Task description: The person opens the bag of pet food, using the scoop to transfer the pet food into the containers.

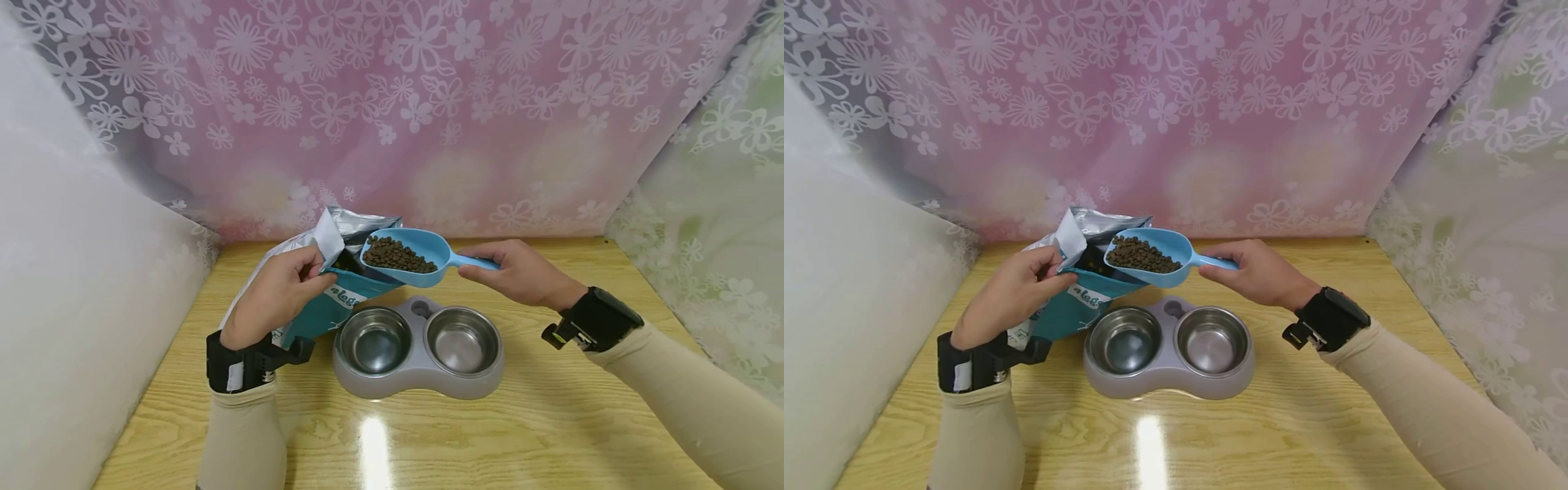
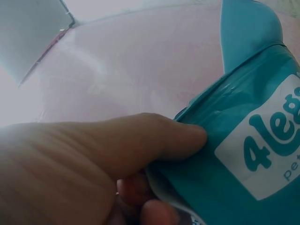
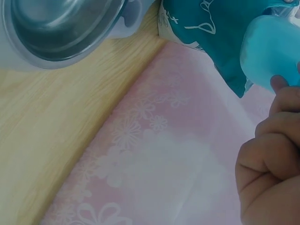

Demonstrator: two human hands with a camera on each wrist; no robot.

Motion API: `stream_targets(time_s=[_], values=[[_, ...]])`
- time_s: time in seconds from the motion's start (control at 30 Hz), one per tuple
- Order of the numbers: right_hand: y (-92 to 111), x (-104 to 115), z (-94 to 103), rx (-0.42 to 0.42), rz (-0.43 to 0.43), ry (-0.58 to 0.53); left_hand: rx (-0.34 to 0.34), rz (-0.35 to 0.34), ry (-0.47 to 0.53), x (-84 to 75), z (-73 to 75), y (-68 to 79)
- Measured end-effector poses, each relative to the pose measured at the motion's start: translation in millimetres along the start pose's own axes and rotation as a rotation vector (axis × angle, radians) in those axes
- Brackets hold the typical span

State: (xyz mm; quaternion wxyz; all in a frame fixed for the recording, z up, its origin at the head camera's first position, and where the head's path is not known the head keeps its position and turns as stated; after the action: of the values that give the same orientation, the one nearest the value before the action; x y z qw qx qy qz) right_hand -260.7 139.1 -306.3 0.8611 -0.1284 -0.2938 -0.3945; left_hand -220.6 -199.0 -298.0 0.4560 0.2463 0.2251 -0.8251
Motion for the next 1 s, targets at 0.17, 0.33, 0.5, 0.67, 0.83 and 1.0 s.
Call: stream_targets(time_s=[0.17,0.33,0.5,0.67,0.83,1.0], values=[[3.2,-4.4,-2.8,-0.022,-0.001,0.003,-0.003,-0.004,0.003,0.2,0.1,0.5],[6.7,-9.8,-5.9,-0.056,0.021,-0.014,-0.006,-0.007,-0.004,0.1,0.2,0.1],[10.0,-17.4,-10.6,-0.092,0.046,-0.047,-0.007,-0.008,-0.003,0.1,0.2,-0.2],[13.5,-24.3,-17.1,-0.112,0.065,-0.085,-0.009,-0.011,0.000,0.0,-0.1,-0.3],[17.2,-30.0,-23.9,-0.116,0.081,-0.172,-0.009,-0.013,-0.003,0.1,-0.2,-0.3],[20.1,-36.8,-31.1,-0.126,0.088,-0.217,-0.005,-0.004,-0.002,0.6,-0.4,0.0]])
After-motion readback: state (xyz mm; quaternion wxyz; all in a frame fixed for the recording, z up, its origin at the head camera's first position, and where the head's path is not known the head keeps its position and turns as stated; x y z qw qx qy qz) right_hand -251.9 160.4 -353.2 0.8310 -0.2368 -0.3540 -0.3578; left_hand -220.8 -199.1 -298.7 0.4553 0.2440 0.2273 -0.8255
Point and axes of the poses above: each hand's wrist, its own y-axis away from the middle knuckle, its own z-axis out of the back of the hand, x = y × z, the point moved 4 cm from there along -y, towards the middle knuckle, and after that the axes turned 13 degrees about x, right-handed, at the moved point
